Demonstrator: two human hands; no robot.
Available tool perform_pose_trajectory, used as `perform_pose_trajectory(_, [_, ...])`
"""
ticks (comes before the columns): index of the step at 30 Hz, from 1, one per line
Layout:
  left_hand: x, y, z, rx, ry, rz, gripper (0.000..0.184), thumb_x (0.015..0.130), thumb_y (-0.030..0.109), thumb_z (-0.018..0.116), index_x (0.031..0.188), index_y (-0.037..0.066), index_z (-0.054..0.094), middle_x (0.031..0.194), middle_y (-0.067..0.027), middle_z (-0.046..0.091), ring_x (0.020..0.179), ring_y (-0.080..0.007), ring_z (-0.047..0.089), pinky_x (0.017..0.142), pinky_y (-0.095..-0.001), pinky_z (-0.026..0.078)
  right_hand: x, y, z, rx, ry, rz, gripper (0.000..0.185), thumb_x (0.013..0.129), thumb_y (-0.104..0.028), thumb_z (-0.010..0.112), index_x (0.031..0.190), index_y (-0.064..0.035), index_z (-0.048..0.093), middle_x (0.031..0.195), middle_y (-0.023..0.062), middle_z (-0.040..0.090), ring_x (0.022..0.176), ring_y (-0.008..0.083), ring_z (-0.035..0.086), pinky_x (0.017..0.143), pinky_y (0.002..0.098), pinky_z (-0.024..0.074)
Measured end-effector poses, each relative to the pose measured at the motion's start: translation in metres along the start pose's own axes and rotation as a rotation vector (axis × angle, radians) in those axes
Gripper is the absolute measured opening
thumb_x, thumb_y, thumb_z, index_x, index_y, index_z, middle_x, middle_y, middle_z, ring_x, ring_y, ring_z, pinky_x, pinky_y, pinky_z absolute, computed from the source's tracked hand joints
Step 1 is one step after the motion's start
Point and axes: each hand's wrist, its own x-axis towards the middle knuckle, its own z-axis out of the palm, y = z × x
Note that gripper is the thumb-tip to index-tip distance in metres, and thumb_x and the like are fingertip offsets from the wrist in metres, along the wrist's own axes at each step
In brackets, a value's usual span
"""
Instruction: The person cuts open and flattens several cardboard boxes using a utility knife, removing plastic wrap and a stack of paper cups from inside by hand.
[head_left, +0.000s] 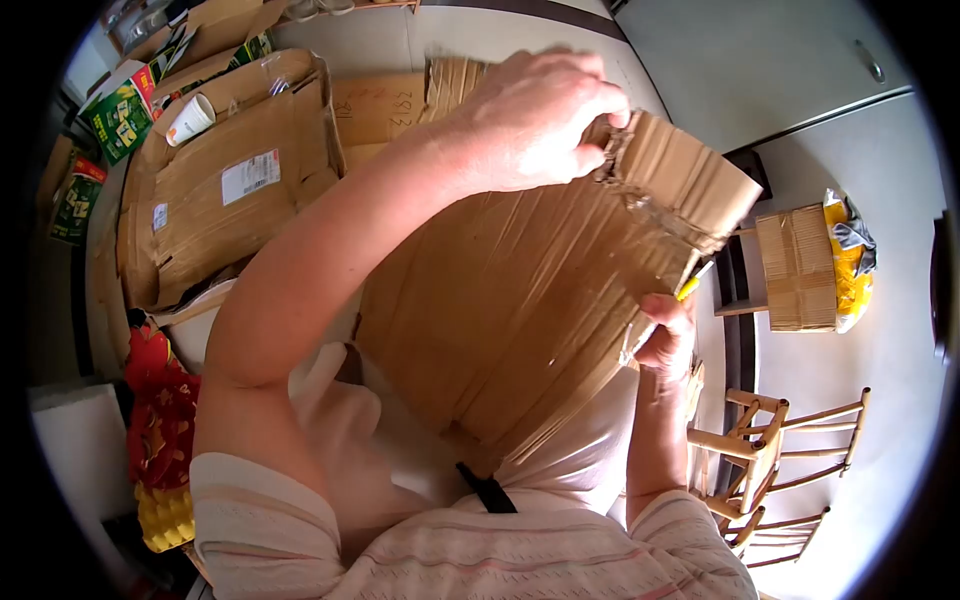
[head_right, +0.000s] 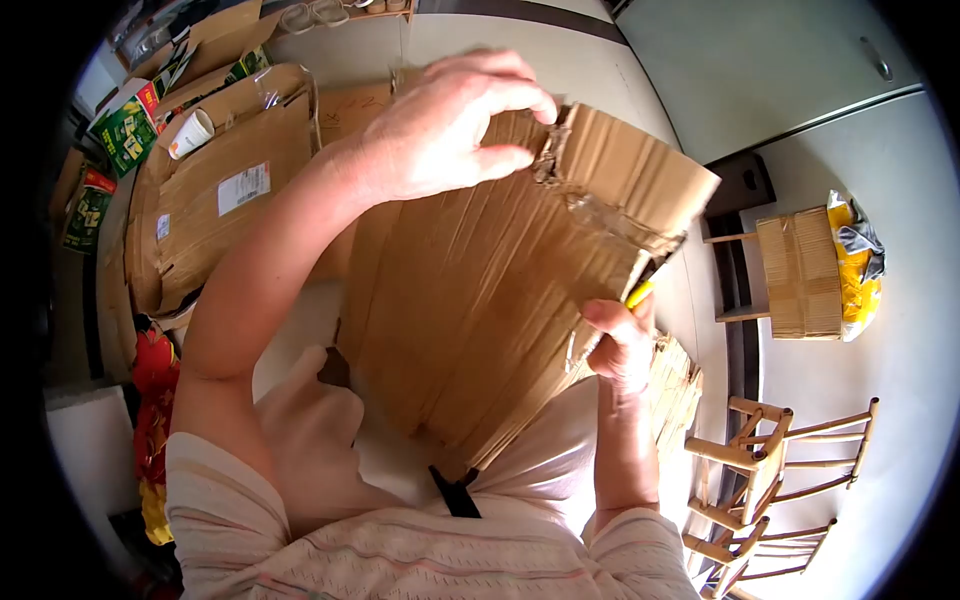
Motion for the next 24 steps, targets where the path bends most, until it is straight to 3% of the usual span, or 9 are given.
perform_pose_trajectory(3, [-0.011, -0.011, 0.015, -0.03, 0.009, -0.088, 0.039, 0.071, 0.012, 0.07, 0.108, 0.009, 0.058, 0.105, -0.0076, 0.057, 0.1, -0.0258, 0.055, 0.091, -0.0381, 0.044, 0.002, 0.019, 0.014, 0.06, -0.079, 0.081, 0.043, 0.058, 0.002, 0.061, 0.101, -0.0003, 0.058, 0.084, 0.002, 0.062, 0.071, 0.0121, 0.058, 0.066, 0.0249, 0.047])
perform_pose_trajectory(4, [-0.012, -0.015, 0.017, 0.054, 0.116, 0.026, 0.041, 0.07, 0.011, 0.07, 0.108, 0.008, 0.057, 0.105, -0.0094, 0.057, 0.1, -0.0264, 0.055, 0.09, -0.0382, 0.044, 0.002, 0.02, 0.02, 0.01, -0.105, 0.118, 0.041, 0.058, 0.005, 0.061, 0.099, -0.0006, 0.059, 0.085, 0.0023, 0.062, 0.071, 0.0125, 0.059, 0.066, 0.0247, 0.0471])
perform_pose_trajectory(5, [-0.013, -0.019, 0.018, 0.044, 0.097, 0.023, 0.04, 0.069, 0.011, 0.07, 0.108, 0.007, 0.057, 0.104, -0.01, 0.057, 0.1, -0.0265, 0.055, 0.09, -0.0382, 0.044, 0.004, 0.029, 0.016, -0.055, -0.142, 0.148, 0.055, 0.059, -0.001, 0.056, 0.113, 0.0053, 0.053, 0.102, 0.0108, 0.062, 0.091, 0.0212, 0.061, 0.084, 0.032, 0.0489])
perform_pose_trajectory(7, [-0.015, -0.024, 0.019, 0.024, 0.058, 0.015, 0.04, 0.069, 0.01, 0.07, 0.106, 0.005, 0.057, 0.102, -0.0111, 0.058, 0.098, -0.0267, 0.056, 0.088, -0.0382, 0.044, 0.003, 0.035, 0.025, -0.13, -0.204, 0.17, 0.052, 0.059, 0.001, 0.057, 0.111, 0.004, 0.054, 0.098, 0.0087, 0.063, 0.085, 0.0194, 0.061, 0.079, 0.0301, 0.0497])
perform_pose_trajectory(8, [-0.017, -0.027, 0.02, 0.024, 0.049, -0.014, 0.038, 0.068, 0.01, 0.07, 0.104, 0.005, 0.057, 0.1, -0.011, 0.059, 0.096, -0.0269, 0.056, 0.086, -0.0382, 0.045, 0.001, 0.035, 0.035, 0.003, -0.19, 0.139, 0.037, 0.063, 0.006, 0.064, 0.1, -0.0018, 0.06, 0.089, 0.0029, 0.063, 0.075, 0.0117, 0.059, 0.068, 0.026, 0.0488])
perform_pose_trajectory(13, [-0.028, -0.046, 0.029, -0.036, 0.097, -0.096, 0.031, 0.068, 0.013, 0.068, 0.097, 0.003, 0.061, 0.088, -0.0118, 0.062, 0.086, -0.028, 0.06, 0.077, -0.0387, 0.049, 0.006, 0.06, 0.037, 0.002, -0.129, 0.198, 0.041, 0.069, 0.005, 0.067, 0.108, -0.0004, 0.058, 0.092, 0.0043, 0.062, 0.078, 0.012, 0.059, 0.071, 0.0255, 0.0497])
perform_pose_trajectory(19, [-0.041, -0.055, 0.016, -0.201, -0.342, -0.217, 0.017, 0.065, 0.013, 0.065, 0.073, 0.001, 0.056, 0.071, -0.0089, 0.059, 0.066, -0.022, 0.056, 0.059, -0.0343, 0.044, 0.011, 0.082, 0.047, 0.039, -0.094, 0.266, 0.058, 0.071, -0.002, 0.073, 0.122, 0.0027, 0.045, 0.098, 0.0054, 0.06, 0.083, 0.0122, 0.058, 0.076, 0.0273, 0.0489])
perform_pose_trajectory(23, [-0.047, -0.068, 0.013, -0.456, -0.586, -0.171, 0.021, 0.064, 0.013, 0.063, 0.078, 0.001, 0.054, 0.075, -0.0062, 0.059, 0.064, -0.0132, 0.053, 0.055, -0.032, 0.041, 0.012, 0.082, 0.051, 0.038, -0.202, 0.268, 0.065, 0.072, -0.004, 0.075, 0.128, 0.0037, 0.041, 0.107, 0.007, 0.06, 0.091, 0.0127, 0.058, 0.082, 0.028, 0.0476])
perform_pose_trajectory(24, [-0.046, -0.071, 0.013, -0.526, -0.678, -0.193, 0.037, 0.064, 0.021, 0.069, 0.093, 0.001, 0.058, 0.089, -0.0069, 0.062, 0.077, -0.0122, 0.056, 0.065, -0.0306, 0.044, 0.011, 0.081, 0.054, 0.044, -0.214, 0.253, 0.066, 0.073, -0.005, 0.074, 0.128, 0.0038, 0.04, 0.108, 0.0075, 0.059, 0.092, 0.0129, 0.058, 0.083, 0.0282, 0.0475])
